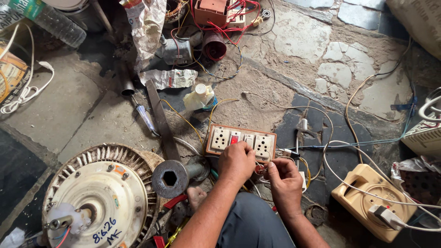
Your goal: The person sits on the floor and repairs an electrical motor by stripping wires, connecting them to a capacitor, and testing the connections using a power strip. They use a screwdriver and pliers to manipulate the wires and components.
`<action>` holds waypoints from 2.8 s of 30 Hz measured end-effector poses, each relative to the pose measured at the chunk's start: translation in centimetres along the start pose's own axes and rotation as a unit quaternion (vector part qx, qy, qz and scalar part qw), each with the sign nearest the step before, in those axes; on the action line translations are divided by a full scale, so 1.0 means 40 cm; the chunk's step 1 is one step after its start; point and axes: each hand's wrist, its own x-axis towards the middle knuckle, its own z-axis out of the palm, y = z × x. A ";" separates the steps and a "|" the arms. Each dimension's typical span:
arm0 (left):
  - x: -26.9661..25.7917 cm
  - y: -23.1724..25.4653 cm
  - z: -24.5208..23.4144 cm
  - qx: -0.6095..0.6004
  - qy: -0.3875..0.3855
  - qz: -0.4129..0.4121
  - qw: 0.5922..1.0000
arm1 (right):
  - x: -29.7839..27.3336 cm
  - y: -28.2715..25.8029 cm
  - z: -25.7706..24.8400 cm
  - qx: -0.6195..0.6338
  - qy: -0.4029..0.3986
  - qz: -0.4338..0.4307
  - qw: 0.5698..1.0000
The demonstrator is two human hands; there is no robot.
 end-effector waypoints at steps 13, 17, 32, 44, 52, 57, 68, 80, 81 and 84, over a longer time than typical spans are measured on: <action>-0.019 0.023 -0.029 -0.007 -0.040 -0.021 0.999 | 0.004 -0.023 0.004 -0.043 -0.024 0.007 0.999; -0.020 0.026 -0.031 -0.010 -0.031 -0.017 0.999 | 0.006 -0.014 0.006 -0.044 -0.022 0.031 0.998; 0.008 0.011 -0.015 0.002 0.002 -0.030 1.000 | 0.012 -0.004 0.000 -0.031 0.037 0.039 0.998; 0.036 0.021 0.003 0.017 -0.030 -0.021 0.999 | 0.035 0.018 0.009 -0.060 0.014 0.081 0.995; 0.016 0.004 -0.001 0.001 -0.006 0.005 1.000 | 0.015 0.009 0.003 -0.025 -0.013 -0.006 1.000; 0.003 0.009 -0.016 -0.010 -0.025 0.001 1.000 | 0.016 -0.005 0.010 -0.024 -0.023 0.015 0.999; 0.014 0.022 -0.023 0.014 -0.024 -0.034 0.999 | 0.025 -0.012 0.012 -0.050 0.015 0.052 0.997; 0.012 0.006 -0.007 -0.008 -0.028 -0.005 1.000 | 0.017 -0.008 0.013 -0.033 -0.018 0.002 0.999; 0.007 0.005 -0.008 -0.010 -0.029 -0.005 1.000 | 0.014 -0.009 0.012 -0.035 -0.018 0.007 0.999; 0.002 0.009 -0.018 -0.010 -0.029 -0.004 1.000 | 0.019 -0.013 0.018 -0.038 -0.018 0.015 0.999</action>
